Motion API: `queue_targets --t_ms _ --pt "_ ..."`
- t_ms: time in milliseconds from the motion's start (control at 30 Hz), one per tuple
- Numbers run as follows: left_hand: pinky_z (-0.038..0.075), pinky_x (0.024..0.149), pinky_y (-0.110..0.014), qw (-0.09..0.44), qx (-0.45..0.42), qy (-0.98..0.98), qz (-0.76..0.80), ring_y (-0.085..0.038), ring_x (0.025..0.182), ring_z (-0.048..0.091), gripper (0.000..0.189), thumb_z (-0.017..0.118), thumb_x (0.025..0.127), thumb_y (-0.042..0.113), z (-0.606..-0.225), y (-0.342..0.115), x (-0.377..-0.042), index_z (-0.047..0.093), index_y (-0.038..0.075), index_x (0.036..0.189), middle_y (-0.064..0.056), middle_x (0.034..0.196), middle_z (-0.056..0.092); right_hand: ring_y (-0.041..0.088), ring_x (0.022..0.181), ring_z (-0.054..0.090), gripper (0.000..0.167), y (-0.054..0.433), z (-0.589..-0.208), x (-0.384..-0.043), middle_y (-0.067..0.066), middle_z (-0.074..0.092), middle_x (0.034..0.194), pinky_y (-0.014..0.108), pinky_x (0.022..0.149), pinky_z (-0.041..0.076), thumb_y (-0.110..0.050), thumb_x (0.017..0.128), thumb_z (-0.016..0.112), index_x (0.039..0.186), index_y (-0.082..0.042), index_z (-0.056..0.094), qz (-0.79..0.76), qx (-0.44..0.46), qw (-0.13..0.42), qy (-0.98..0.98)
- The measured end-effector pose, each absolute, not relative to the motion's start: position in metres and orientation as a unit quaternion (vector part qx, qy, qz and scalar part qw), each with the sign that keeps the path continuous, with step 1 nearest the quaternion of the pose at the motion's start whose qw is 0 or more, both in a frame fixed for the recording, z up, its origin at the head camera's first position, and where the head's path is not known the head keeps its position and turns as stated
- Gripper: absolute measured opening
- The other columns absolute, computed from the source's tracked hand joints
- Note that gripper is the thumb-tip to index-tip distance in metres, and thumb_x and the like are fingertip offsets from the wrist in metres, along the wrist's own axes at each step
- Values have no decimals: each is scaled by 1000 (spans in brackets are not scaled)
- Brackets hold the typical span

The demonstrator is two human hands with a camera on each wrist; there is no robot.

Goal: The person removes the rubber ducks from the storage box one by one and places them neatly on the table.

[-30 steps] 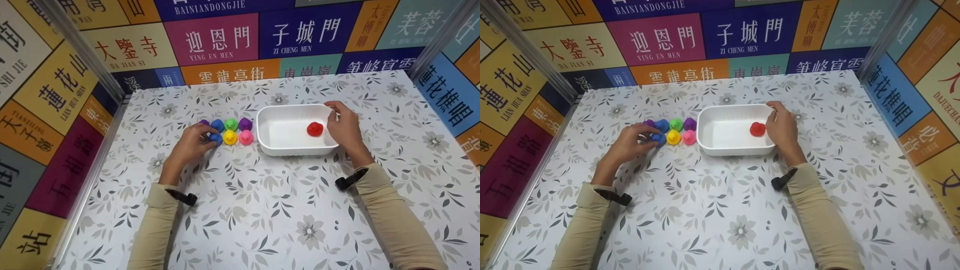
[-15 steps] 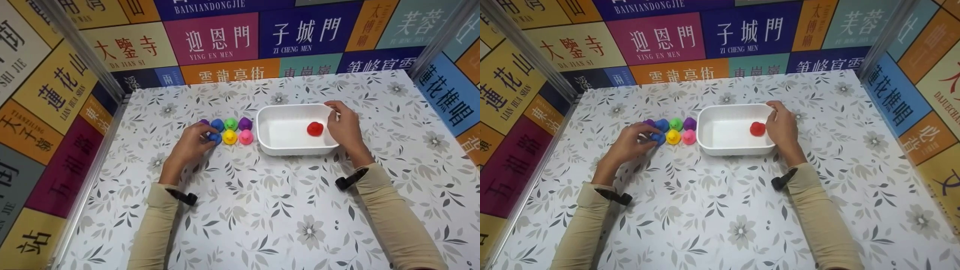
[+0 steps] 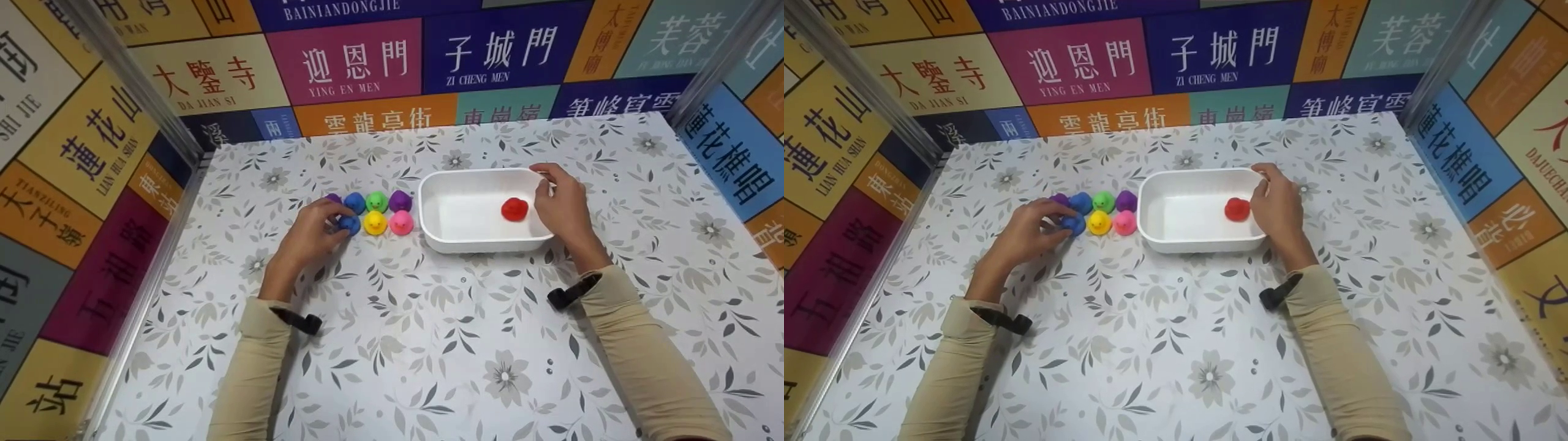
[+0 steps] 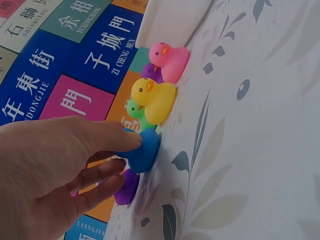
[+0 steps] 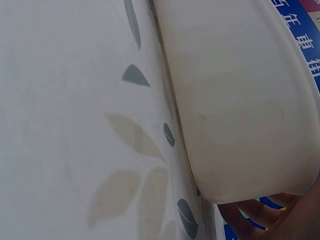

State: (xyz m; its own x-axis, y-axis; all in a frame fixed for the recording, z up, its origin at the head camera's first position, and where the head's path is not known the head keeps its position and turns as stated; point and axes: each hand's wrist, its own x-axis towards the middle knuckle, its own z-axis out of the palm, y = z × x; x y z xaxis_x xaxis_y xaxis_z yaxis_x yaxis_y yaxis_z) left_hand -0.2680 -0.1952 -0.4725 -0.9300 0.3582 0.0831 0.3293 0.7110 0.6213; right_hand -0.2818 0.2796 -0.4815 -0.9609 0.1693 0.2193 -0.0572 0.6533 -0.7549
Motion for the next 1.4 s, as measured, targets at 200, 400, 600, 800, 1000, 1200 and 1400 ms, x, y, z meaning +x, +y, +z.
queue_targets --t_ms 200,400,600,800,1000,1200,1400 --pt "62 100 -43 25 178 926 332 -27 112 69 28 78 97 7 -474 -194 -268 78 8 124 -11 125 70 37 144 60 41 280 -482 -282 20 70 143 58 120 45 -10 109 45 144 -10 66 414 -35 131 -900" --pt "62 100 -43 23 180 925 335 -27 112 69 27 79 97 9 -475 -194 -268 78 9 124 -10 124 70 37 146 59 41 281 -481 -282 20 70 144 59 120 44 -10 109 45 145 -11 66 414 -35 126 -901" --pt "62 100 -44 23 183 923 338 -28 111 69 27 80 96 9 -473 -193 -268 79 9 123 -11 124 70 37 147 57 42 282 -480 -283 19 69 145 59 122 43 -12 110 44 146 -11 65 418 -38 116 -900" --pt "62 100 -44 22 182 922 342 -27 112 68 27 80 96 9 -475 -193 -268 78 9 123 -11 125 70 36 145 59 42 281 -482 -283 19 70 144 57 119 45 -11 109 44 145 -11 66 419 -34 126 -898" --pt "61 100 -43 15 177 921 347 -24 111 67 25 81 97 13 -475 -193 -266 79 11 122 -7 123 70 37 143 61 41 281 -483 -283 21 72 140 55 116 47 -8 108 45 144 -9 66 421 -26 137 -896" --pt "61 101 -47 -26 171 917 359 -29 112 68 25 81 98 18 -473 -193 -265 79 9 121 -12 124 72 38 146 58 42 279 -480 -282 20 70 144 59 119 44 -12 111 44 147 -11 64 422 -37 117 -898" --pt "62 99 -49 -61 181 905 381 -37 108 69 22 80 98 14 -469 -188 -265 78 4 118 -18 121 73 37 146 58 41 281 -481 -282 19 70 145 58 120 44 -11 110 45 145 -11 65 423 -37 120 -897"
